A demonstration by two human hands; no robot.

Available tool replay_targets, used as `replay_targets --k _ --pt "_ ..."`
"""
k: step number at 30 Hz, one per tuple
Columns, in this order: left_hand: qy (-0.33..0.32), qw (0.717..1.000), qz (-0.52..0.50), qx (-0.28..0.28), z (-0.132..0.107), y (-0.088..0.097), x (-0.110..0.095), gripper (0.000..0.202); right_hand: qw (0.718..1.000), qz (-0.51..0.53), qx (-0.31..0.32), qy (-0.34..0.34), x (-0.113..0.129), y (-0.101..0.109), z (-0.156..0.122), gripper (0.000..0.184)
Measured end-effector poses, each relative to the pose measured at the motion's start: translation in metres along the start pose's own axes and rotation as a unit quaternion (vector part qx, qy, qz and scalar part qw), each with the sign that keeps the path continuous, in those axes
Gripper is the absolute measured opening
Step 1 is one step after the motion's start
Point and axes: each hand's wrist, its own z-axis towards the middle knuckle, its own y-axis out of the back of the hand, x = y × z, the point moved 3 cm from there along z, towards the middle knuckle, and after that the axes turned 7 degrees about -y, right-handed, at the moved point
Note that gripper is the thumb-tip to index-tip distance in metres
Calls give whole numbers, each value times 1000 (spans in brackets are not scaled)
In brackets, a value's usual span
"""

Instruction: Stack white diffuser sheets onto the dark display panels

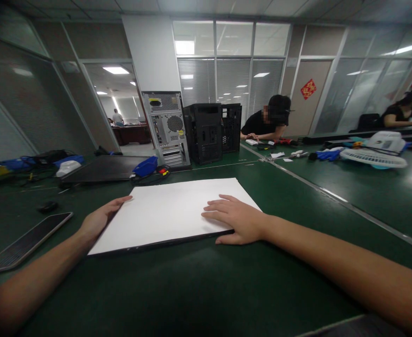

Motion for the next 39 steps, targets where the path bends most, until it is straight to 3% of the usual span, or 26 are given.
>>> replay_targets --k 3,7,15,23,26,34,39 --pt "-2 999 30 -31 -4 -1 -6 45 998 -20 -51 41 3 3 0 67" --pt "2 999 28 -32 -6 -3 -8 50 986 -88 -94 104 5 6 -4 50" --pt "-32 999 11 35 -6 -8 -8 64 958 -153 -168 176 1 10 -14 31" --pt "-81 992 91 40 -7 -8 -5 58 957 -180 -188 126 -18 23 -25 34" --pt "-72 987 140 9 -16 -16 -9 47 953 -190 -209 109 -15 18 -23 31" --pt "-101 977 184 25 -28 -27 -12 50 930 -229 -250 143 2 8 -15 17" --pt "-105 975 188 59 -30 -31 -16 42 930 -189 -310 50 -9 27 -22 23"
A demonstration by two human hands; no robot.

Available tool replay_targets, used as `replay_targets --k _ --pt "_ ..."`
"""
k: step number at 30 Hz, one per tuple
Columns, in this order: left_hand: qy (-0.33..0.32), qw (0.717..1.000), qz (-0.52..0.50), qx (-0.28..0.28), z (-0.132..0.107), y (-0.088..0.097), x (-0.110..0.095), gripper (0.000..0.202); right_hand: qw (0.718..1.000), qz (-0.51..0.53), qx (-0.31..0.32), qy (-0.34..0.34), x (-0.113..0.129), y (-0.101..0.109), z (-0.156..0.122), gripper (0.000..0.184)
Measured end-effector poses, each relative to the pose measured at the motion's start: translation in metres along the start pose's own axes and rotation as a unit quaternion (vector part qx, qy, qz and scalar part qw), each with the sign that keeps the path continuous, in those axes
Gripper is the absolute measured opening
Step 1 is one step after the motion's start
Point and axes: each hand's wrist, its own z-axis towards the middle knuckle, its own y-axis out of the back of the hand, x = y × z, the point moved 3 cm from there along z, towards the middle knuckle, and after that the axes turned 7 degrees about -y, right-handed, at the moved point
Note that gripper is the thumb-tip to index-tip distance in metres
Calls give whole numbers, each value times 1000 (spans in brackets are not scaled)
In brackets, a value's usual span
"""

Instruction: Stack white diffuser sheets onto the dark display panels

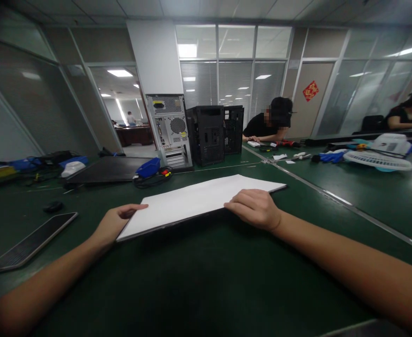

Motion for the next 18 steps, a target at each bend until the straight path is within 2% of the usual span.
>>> replay_targets --k 3,7,10,13,16,18 --pt "-11 998 -16 66 -1 -5 1 54 998 -19 -27 -51 -16 14 7 22" --pt "-33 988 -32 147 -2 -11 8 76 993 -77 -52 -68 -39 42 20 23" --pt "-43 987 -14 152 -1 -11 12 80 988 -121 -34 -93 -53 64 27 22" --pt "-53 989 1 139 0 -9 13 74 972 -188 -8 -139 -66 86 29 23" --pt "-55 992 -22 115 1 -8 14 67 944 -263 31 -198 -82 106 22 30" --pt "-49 993 -47 98 2 -8 15 65 915 -319 68 -238 -96 117 12 39"
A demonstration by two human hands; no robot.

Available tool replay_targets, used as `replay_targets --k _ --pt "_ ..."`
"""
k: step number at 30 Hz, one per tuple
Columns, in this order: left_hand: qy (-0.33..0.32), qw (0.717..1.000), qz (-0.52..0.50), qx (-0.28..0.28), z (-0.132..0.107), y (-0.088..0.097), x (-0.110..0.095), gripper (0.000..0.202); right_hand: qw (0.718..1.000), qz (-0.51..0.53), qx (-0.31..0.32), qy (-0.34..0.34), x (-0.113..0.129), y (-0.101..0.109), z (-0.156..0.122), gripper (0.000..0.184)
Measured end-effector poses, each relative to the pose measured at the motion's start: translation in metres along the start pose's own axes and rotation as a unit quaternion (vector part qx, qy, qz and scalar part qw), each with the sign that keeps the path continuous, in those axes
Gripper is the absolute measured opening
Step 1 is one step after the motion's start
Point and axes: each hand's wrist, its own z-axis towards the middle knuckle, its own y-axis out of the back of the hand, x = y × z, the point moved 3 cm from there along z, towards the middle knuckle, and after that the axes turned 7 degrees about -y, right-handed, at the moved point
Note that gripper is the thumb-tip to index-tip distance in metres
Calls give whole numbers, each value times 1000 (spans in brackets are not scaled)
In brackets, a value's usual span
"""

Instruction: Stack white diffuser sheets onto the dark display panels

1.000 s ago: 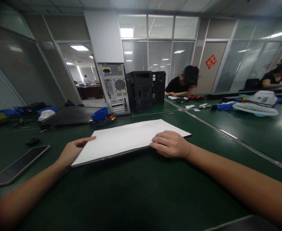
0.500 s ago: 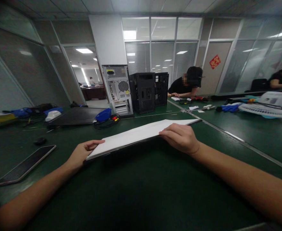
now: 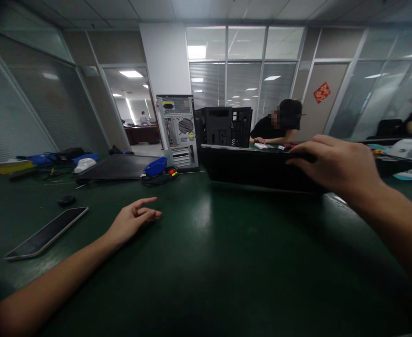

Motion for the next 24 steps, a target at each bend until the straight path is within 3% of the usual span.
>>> replay_targets --k 4,9,13,17,24 --pt "5 1000 -23 -16 3 -2 4 61 988 -99 91 -72 -37 -9 -7 52" --pt "3 999 -28 -16 5 -2 6 59 945 -198 201 -164 -77 -22 -18 39" --pt "7 1000 -24 -14 5 -2 7 58 917 -230 243 -217 -101 -28 -26 36" --pt "6 999 -33 -12 6 -2 8 58 906 -231 263 -239 -107 -27 -32 39" --pt "7 1000 -27 -13 5 -3 7 55 906 -233 280 -215 -104 -29 -40 40"
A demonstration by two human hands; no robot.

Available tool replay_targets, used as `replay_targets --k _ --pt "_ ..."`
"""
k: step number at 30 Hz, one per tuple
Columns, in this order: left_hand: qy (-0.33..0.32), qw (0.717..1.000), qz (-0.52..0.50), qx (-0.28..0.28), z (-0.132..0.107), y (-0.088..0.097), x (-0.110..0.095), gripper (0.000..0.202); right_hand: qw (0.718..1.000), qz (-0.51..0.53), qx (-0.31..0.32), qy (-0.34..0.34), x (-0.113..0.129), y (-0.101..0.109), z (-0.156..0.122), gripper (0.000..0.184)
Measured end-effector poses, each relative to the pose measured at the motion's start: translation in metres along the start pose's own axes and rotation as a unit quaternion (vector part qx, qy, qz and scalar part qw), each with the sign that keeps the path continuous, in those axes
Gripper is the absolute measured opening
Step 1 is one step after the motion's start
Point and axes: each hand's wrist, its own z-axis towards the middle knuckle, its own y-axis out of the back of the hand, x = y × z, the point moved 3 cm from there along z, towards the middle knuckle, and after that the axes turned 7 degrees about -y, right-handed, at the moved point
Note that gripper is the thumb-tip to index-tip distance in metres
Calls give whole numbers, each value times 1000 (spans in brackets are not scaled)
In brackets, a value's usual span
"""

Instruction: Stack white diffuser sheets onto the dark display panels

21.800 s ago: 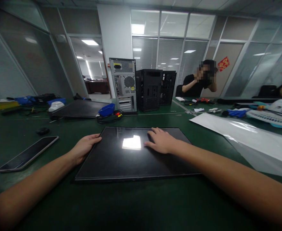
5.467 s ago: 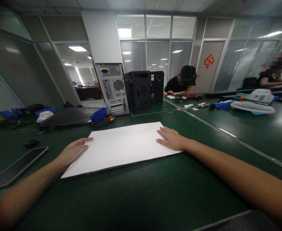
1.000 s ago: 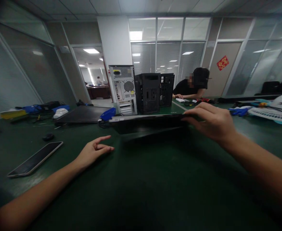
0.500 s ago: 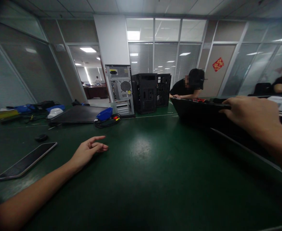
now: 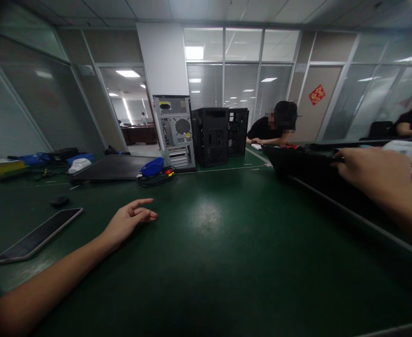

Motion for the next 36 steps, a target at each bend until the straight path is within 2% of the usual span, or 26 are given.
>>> replay_targets --k 7,10,15,21,24,27,31,36 --pt "9 1000 0 -9 -3 -3 -8 56 1000 -10 -5 26 0 -10 8 43" --pt "8 1000 -1 -10 -4 -3 -9 55 1000 1 12 27 2 -11 10 45" --pt "5 1000 -5 -10 -2 -2 -7 56 999 5 28 21 7 -13 12 42" --pt "7 1000 -5 -9 -2 -1 -4 56 999 18 34 38 14 -8 9 47" --pt "9 1000 -4 -8 -2 -2 -5 56 999 19 34 28 21 2 8 46" --pt "11 1000 -9 -6 -2 -1 -5 58 999 15 19 48 31 18 2 43" --pt "19 999 -25 -11 -2 1 -5 59 992 26 -31 118 54 49 -19 40" --pt "23 997 -69 -11 -1 4 -5 58 968 84 -89 220 93 90 -63 35"
